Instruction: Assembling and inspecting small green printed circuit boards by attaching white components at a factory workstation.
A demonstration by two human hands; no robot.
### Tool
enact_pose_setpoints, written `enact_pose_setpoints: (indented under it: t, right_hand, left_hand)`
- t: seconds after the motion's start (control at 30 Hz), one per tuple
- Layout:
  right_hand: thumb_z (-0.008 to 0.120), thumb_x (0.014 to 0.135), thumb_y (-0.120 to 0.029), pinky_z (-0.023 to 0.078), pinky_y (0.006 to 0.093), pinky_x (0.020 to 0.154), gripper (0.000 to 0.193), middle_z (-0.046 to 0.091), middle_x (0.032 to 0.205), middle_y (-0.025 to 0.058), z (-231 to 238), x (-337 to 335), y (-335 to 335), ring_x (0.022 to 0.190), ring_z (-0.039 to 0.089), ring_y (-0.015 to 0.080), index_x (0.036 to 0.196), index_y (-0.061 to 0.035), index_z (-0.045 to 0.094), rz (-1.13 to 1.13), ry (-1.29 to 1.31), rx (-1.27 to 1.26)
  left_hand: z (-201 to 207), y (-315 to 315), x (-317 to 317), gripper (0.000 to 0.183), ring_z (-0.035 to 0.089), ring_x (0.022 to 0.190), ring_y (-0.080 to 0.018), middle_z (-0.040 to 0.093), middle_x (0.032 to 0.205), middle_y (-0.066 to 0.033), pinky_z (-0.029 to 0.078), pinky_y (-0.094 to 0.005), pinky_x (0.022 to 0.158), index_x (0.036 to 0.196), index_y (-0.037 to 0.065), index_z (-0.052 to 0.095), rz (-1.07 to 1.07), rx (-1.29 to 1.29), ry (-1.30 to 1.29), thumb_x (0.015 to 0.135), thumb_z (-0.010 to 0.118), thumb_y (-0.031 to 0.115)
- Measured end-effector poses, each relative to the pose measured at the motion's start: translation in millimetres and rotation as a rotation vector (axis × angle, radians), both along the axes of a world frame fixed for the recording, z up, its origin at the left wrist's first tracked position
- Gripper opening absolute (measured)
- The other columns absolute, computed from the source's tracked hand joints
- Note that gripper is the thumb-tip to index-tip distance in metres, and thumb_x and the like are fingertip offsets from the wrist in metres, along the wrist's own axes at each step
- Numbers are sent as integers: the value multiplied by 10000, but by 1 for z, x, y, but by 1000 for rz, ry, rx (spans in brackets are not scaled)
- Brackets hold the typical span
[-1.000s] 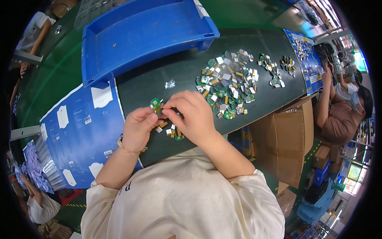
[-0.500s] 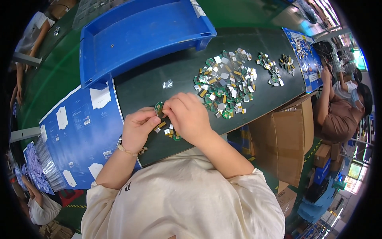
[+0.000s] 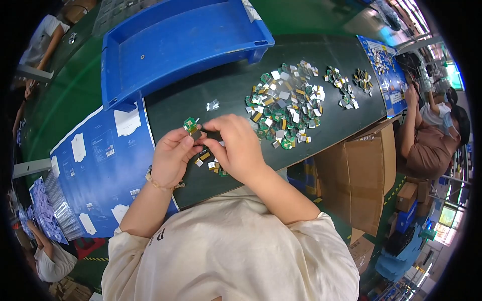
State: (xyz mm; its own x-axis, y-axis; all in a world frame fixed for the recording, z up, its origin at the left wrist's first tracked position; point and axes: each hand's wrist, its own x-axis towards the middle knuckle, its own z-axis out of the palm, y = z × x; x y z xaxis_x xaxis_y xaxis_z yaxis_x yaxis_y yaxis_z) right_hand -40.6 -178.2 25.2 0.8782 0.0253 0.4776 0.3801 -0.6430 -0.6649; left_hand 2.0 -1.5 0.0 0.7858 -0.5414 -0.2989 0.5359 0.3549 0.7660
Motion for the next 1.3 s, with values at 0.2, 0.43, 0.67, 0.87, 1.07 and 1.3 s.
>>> enact_pose_setpoints:
  t: [0.2,0.43,0.67,0.87,1.07,1.3]
  right_hand:
    - [698,747,-92,448,376,789,361,624,1055,65,-1,0,2,905,582,263,1107,-99,670,-19,-81,-193]
    - [714,719,-69,443,360,799,322,645,1044,34,-1,-1,5,911,594,246,1036,-120,694,-63,-119,-205]
    - [723,708,-81,439,363,819,315,644,1061,26,-4,-2,2,937,592,249,1019,-120,698,-41,-130,-142]
    - [740,696,-99,445,369,827,343,629,1104,44,-4,0,3,975,581,262,1035,-136,706,-33,-93,-178]
    - [763,697,-130,445,362,828,233,635,1095,52,-11,0,-2,965,587,257,925,-123,716,-3,-39,-17]
    - [727,746,-93,454,354,824,92,643,1062,73,-4,6,-5,963,597,259,823,-86,679,27,65,161]
  left_hand:
    - [-2,-2,-2,268,618,1028,-139,637,1144,-67,508,-257,902,1191,13,600,-2,-100,73,947,584,124]
    - [2,-5,-2,288,606,1043,-132,624,1176,-61,503,-262,906,1212,14,597,43,-33,13,944,588,121]
    - [-1,-4,-2,290,606,1045,-130,625,1180,-57,501,-263,897,1219,20,593,39,-42,-1,944,584,111]
    - [-2,-4,-2,275,610,1039,-143,626,1169,-61,504,-275,909,1205,20,597,67,-84,34,939,584,90]
    - [-2,-5,-4,256,615,1027,-155,631,1137,-75,511,-288,910,1184,3,594,35,-136,3,937,577,66]
    - [8,-6,-2,275,621,1011,-163,631,1123,-89,511,-288,883,1212,9,572,58,-34,43,953,559,101]
